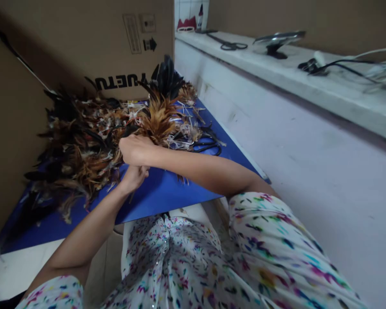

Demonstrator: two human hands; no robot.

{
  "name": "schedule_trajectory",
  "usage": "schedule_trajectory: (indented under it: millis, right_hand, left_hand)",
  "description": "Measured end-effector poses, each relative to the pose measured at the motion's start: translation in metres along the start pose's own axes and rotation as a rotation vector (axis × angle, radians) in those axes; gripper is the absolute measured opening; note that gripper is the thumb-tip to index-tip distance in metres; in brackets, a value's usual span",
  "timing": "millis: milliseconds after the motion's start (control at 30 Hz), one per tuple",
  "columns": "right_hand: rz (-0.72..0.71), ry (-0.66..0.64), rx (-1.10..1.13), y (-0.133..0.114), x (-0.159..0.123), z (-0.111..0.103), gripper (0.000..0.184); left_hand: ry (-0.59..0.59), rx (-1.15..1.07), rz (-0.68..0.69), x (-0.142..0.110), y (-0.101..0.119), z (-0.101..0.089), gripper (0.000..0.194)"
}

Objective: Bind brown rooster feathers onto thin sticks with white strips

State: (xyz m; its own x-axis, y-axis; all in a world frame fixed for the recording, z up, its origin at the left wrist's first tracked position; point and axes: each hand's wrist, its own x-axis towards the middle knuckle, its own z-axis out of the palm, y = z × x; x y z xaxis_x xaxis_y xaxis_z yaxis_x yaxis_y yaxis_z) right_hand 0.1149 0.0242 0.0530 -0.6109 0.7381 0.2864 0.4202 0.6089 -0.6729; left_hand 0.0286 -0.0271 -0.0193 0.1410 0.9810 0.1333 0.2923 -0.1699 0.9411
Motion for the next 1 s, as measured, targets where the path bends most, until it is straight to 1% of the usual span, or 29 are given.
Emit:
schedule_trajectory:
  millis: [67, 133, 167, 233, 300, 333, 367, 400, 433, 467, 500, 533, 567, 600, 633, 667, 700, 733, 767, 800, 833, 867, 900, 933, 1000]
  right_hand:
    - [0.062, -0.054, -0.257, -0.007, 0.01, 0.003, 0.03]
    - [0.094, -0.173, -0.446, -0.018, 0.021, 0.003, 0.027]
    - [0.089, -0.246, -0.487, -0.025, 0.025, 0.003, 0.027]
    - [0.044, -0.34, -0.498, -0.038, 0.035, 0.002, 0.027]
    - [-0.088, -0.386, -0.461, -0.054, 0.04, -0.001, 0.025]
    - [-0.188, -0.413, -0.438, -0.063, 0.039, -0.004, 0.024]
    - [-0.32, -0.425, -0.417, -0.073, 0.036, -0.01, 0.02]
    - [-0.436, -0.409, -0.396, -0.082, 0.029, -0.018, 0.017]
    - [-0.546, -0.379, -0.336, -0.09, 0.019, -0.03, 0.021]
    - [-0.595, -0.334, -0.244, -0.095, 0.006, -0.043, 0.018]
    - [-0.609, -0.327, -0.133, -0.097, -0.01, -0.058, 0.017]
    - [-0.597, -0.313, -0.002, -0.094, -0.027, -0.073, 0.018]
    - [-0.534, -0.312, 0.105, -0.086, -0.044, -0.086, 0.019]
    - [-0.465, -0.346, 0.19, -0.073, -0.061, -0.096, 0.018]
    - [-0.313, -0.406, 0.242, -0.056, -0.075, -0.102, 0.018]
    - [-0.182, -0.47, 0.284, -0.035, -0.087, -0.103, 0.019]
    - [-0.053, -0.494, 0.294, -0.012, -0.096, -0.099, 0.019]
    - [0.049, -0.431, 0.26, 0.01, -0.102, -0.091, 0.018]
    - [0.099, -0.307, 0.207, 0.03, -0.104, -0.08, 0.017]
    - [0.122, -0.19, 0.132, 0.047, -0.103, -0.067, 0.017]
    - [0.123, -0.066, 0.1, 0.06, -0.099, -0.054, 0.023]
    - [0.093, 0.003, 0.132, 0.068, -0.093, -0.041, 0.032]
    - [0.044, 0.014, 0.192, 0.072, -0.086, -0.031, 0.037]
    - [0.0, -0.004, 0.241, 0.072, -0.078, -0.022, 0.039]
    - [-0.071, -0.064, 0.303, 0.067, -0.063, -0.011, 0.033]
  left_hand:
    - [-0.001, -0.01, -0.039, 0.0, -0.002, 0.0, 0.024]
    - [-0.005, -0.089, -0.091, 0.0, -0.001, 0.002, 0.021]
    - [-0.007, -0.143, -0.114, 0.0, 0.0, 0.003, 0.02]
    - [-0.019, -0.252, -0.151, 0.0, 0.003, 0.004, 0.023]
    - [-0.048, -0.332, -0.19, 0.0, 0.008, 0.006, 0.03]
    - [-0.069, -0.36, -0.211, -0.001, 0.011, 0.006, 0.033]
    - [-0.085, -0.379, -0.238, -0.001, 0.013, 0.006, 0.035]
    - [-0.104, -0.392, -0.259, -0.001, 0.015, 0.005, 0.036]
    - [-0.126, -0.415, -0.264, -0.002, 0.017, 0.004, 0.037]
    - [-0.13, -0.447, -0.258, -0.002, 0.019, 0.003, 0.038]
    - [-0.146, -0.478, -0.261, -0.002, 0.021, 0.001, 0.04]
    - [-0.169, -0.513, -0.249, -0.003, 0.022, 0.0, 0.041]
    - [-0.18, -0.557, -0.245, -0.003, 0.024, -0.003, 0.041]
    - [-0.15, -0.617, -0.25, -0.003, 0.026, -0.005, 0.04]
    - [-0.165, -0.68, -0.264, -0.004, 0.028, -0.007, 0.04]
    - [-0.221, -0.734, -0.273, -0.004, 0.031, -0.009, 0.038]
    - [-0.245, -0.764, -0.28, -0.005, 0.033, -0.01, 0.039]
    - [-0.277, -0.787, -0.291, -0.005, 0.036, -0.012, 0.04]
    - [-0.305, -0.809, -0.299, -0.006, 0.038, -0.013, 0.04]
    - [-0.324, -0.827, -0.307, -0.007, 0.04, -0.014, 0.039]
    - [-0.342, -0.846, -0.316, -0.007, 0.042, -0.015, 0.039]
    - [-0.357, -0.863, -0.326, -0.008, 0.043, -0.016, 0.038]
    - [-0.369, -0.876, -0.335, -0.008, 0.044, -0.017, 0.037]
    - [-0.378, -0.886, -0.344, -0.008, 0.045, -0.017, 0.036]
    - [-0.39, -0.897, -0.363, -0.008, 0.045, -0.018, 0.035]
